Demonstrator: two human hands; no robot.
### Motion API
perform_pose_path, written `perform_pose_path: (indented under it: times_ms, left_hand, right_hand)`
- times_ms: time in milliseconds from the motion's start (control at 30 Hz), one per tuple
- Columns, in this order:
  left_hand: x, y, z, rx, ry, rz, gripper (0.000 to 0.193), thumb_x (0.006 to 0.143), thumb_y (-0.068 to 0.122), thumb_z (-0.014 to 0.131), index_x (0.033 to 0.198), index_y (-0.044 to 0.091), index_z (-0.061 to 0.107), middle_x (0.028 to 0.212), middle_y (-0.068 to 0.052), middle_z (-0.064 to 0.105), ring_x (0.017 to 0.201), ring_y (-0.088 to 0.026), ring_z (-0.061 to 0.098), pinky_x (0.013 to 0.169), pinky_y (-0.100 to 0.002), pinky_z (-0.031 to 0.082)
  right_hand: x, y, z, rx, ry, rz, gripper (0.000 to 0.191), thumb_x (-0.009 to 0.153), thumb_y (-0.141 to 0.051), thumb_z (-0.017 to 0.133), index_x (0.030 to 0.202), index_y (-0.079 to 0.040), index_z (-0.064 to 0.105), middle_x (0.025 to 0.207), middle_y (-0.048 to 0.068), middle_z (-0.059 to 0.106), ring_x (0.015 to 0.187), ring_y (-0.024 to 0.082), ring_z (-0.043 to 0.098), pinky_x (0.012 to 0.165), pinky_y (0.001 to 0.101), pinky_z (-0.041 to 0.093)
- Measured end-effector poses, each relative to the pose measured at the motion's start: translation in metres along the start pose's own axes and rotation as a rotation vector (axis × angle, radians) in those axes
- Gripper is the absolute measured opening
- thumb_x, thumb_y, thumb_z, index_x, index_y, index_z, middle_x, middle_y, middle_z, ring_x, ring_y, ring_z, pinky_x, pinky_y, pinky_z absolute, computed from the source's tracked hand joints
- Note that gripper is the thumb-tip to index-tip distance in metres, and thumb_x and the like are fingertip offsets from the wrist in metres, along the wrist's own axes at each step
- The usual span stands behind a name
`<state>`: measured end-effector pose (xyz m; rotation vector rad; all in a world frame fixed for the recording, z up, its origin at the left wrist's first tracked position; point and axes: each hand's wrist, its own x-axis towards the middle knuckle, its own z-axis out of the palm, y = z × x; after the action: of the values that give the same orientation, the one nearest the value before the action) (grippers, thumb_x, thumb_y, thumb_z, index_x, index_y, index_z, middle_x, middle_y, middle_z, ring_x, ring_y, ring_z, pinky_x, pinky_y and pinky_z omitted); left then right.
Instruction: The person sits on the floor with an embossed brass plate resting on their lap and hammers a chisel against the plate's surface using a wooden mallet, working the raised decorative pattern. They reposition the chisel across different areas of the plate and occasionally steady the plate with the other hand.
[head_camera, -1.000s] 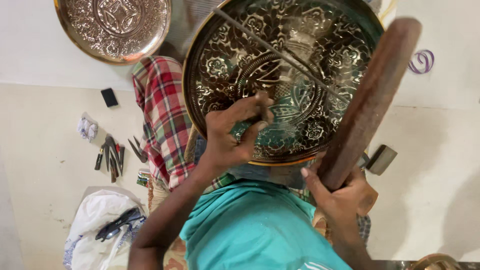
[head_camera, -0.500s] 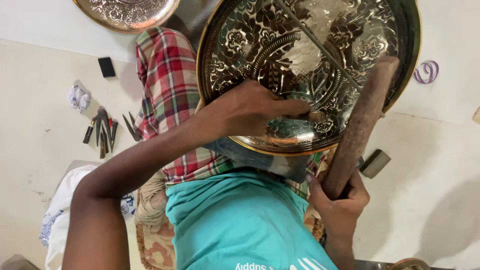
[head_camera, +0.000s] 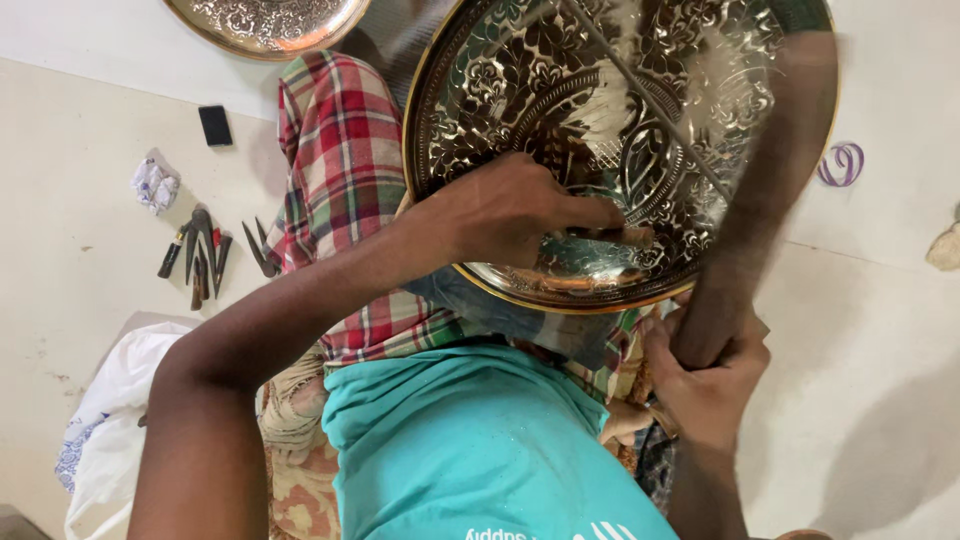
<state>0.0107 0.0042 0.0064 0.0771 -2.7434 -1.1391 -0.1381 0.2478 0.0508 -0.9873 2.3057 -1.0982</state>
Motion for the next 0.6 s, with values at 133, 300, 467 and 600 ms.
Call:
perform_pose_path:
  times_ms: [133,300,467,600]
  left_hand:
    - [0.000,0.000,0.001,-0.018,0.003,-0.003,0.079,0.068,-0.006,0.067,0.138,0.027,0.059,0.064,-0.013,0.066,0.054,-0.032,0.065,0.049,-0.045,0.049]
    - [-0.001,-0.001,0.003,-0.029,-0.071,-0.066,0.076,0.071,-0.005,0.066,0.139,0.028,0.058,0.065,-0.013,0.067,0.051,-0.030,0.066,0.048,-0.043,0.052]
    - [-0.003,0.000,-0.002,-0.010,-0.008,0.011,0.072,0.070,-0.001,0.068,0.137,0.027,0.061,0.069,-0.014,0.070,0.058,-0.033,0.068,0.054,-0.046,0.053]
    - [-0.003,0.005,-0.007,0.027,0.016,0.014,0.072,0.068,-0.002,0.068,0.135,0.026,0.064,0.074,-0.014,0.072,0.063,-0.033,0.070,0.056,-0.045,0.054]
  right_hand:
    - [-0.001,0.005,0.004,-0.347,-0.017,-0.030,0.033,0.076,-0.001,0.082,0.100,0.007,0.060,0.082,0.016,0.064,0.070,0.017,0.062,0.065,0.0303,0.051]
    - [-0.003,0.013,0.001,-0.107,-0.041,0.031,0.030,0.080,-0.007,0.078,0.102,0.003,0.060,0.078,0.009,0.066,0.067,0.014,0.064,0.062,0.0307,0.051]
    - [-0.008,0.019,0.008,0.002,-0.023,0.038,0.034,0.080,-0.007,0.075,0.109,0.002,0.060,0.086,0.009,0.068,0.074,0.012,0.064,0.066,0.0293,0.053]
    - [-0.012,0.020,0.016,-0.055,-0.018,0.105,0.034,0.079,-0.007,0.077,0.107,0.002,0.060,0.087,0.010,0.070,0.077,0.014,0.065,0.068,0.0301,0.054]
